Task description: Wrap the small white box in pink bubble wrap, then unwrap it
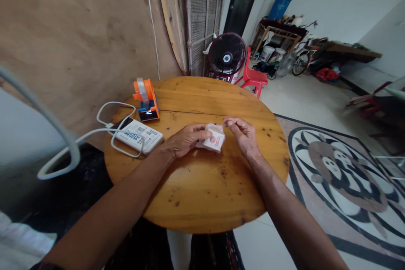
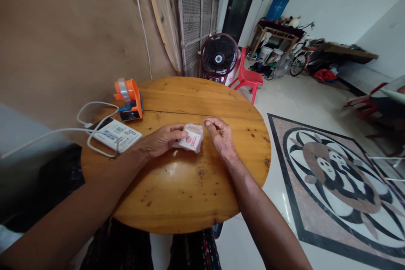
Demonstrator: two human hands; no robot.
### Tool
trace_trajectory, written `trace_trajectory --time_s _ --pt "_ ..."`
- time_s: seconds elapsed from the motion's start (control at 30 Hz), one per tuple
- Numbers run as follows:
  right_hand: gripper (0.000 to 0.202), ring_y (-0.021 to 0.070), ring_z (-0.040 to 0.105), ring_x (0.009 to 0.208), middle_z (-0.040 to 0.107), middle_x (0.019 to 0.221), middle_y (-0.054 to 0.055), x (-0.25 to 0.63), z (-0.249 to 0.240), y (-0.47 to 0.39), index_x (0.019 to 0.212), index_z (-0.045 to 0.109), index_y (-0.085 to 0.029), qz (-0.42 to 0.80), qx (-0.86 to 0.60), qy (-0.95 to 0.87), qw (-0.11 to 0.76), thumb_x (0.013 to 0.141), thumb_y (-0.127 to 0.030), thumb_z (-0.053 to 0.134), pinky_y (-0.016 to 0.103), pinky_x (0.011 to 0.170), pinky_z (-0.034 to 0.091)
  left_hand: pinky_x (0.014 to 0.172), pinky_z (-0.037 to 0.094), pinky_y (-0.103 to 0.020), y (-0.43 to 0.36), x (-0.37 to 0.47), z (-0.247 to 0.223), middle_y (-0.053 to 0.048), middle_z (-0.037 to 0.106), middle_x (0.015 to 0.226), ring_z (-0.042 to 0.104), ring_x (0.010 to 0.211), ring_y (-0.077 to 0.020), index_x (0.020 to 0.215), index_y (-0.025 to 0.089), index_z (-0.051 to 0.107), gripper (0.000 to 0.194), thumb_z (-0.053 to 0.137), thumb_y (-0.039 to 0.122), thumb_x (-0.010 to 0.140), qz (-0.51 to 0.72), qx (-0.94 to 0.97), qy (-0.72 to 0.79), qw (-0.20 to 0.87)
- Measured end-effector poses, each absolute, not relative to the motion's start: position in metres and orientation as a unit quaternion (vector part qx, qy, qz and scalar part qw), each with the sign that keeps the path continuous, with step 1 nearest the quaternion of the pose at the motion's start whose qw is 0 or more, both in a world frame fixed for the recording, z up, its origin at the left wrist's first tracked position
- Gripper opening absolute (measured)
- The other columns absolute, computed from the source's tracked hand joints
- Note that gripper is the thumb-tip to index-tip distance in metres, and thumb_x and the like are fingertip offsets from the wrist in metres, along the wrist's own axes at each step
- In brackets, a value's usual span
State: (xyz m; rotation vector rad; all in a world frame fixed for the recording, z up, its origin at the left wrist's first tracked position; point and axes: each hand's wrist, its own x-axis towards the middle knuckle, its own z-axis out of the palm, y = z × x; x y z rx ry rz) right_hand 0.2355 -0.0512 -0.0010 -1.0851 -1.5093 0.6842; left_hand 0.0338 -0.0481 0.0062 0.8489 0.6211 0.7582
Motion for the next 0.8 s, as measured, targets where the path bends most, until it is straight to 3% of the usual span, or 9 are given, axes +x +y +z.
trace_trajectory --time_s 0.13,0.3,0.53,0.8 --pt "0.027 0.0192 0.065 0.087 0.07 0.096 0.004 0.2413 -0.0019 -0.0512 0.102 0.068 -0.025 0.308 -0.475 -0.658 0.497 0.075 -0.029 0.07 0.038 0.083 0.048 0.076 0.051 -0.028 -0.0469 0.0312 0.0068 -0.008 0.071 0.082 0.064 0.073 -0.0147 0.094 0.009 0.07 0.033 0.08 0.021 0.065 0.365 0.383 0.283 0.8" --pt "0.033 0.0181 0.066 0.091 0.069 0.109 0.004 0.2418 -0.0018 -0.0522 0.109 0.067 -0.028 0.28 -0.448 -0.701 0.479 0.076 -0.029 0.071 0.037 0.084 0.048 0.074 0.05 -0.028 -0.0465 0.0295 0.0066 -0.008 0.071 0.084 0.063 0.072 -0.0142 0.093 0.009 0.07 0.033 0.079 0.023 0.066 0.351 0.403 0.285 0.796" --pt "0.01 0.0179 0.065 0.092 0.071 0.105 0.004 0.2376 -0.0018 -0.0535 0.089 0.073 -0.026 0.24 -0.425 -0.703 0.518 0.081 -0.031 0.069 0.034 0.082 0.049 0.075 0.048 -0.027 -0.0493 0.0306 0.0057 -0.008 0.072 0.091 0.064 0.075 -0.014 0.103 0.011 0.07 0.037 0.077 0.022 0.069 0.312 0.438 0.283 0.794" --pt "0.01 0.018 0.066 0.085 0.074 0.09 0.003 0.237 0.0034 -0.0544 0.079 0.074 -0.024 0.236 -0.445 -0.669 0.546 0.079 -0.033 0.071 0.034 0.08 0.05 0.074 0.046 -0.024 -0.0492 0.0305 0.0009 -0.007 0.072 0.095 0.063 0.076 -0.013 0.109 0.015 0.07 0.039 0.075 0.021 0.071 0.307 0.475 0.265 0.781"
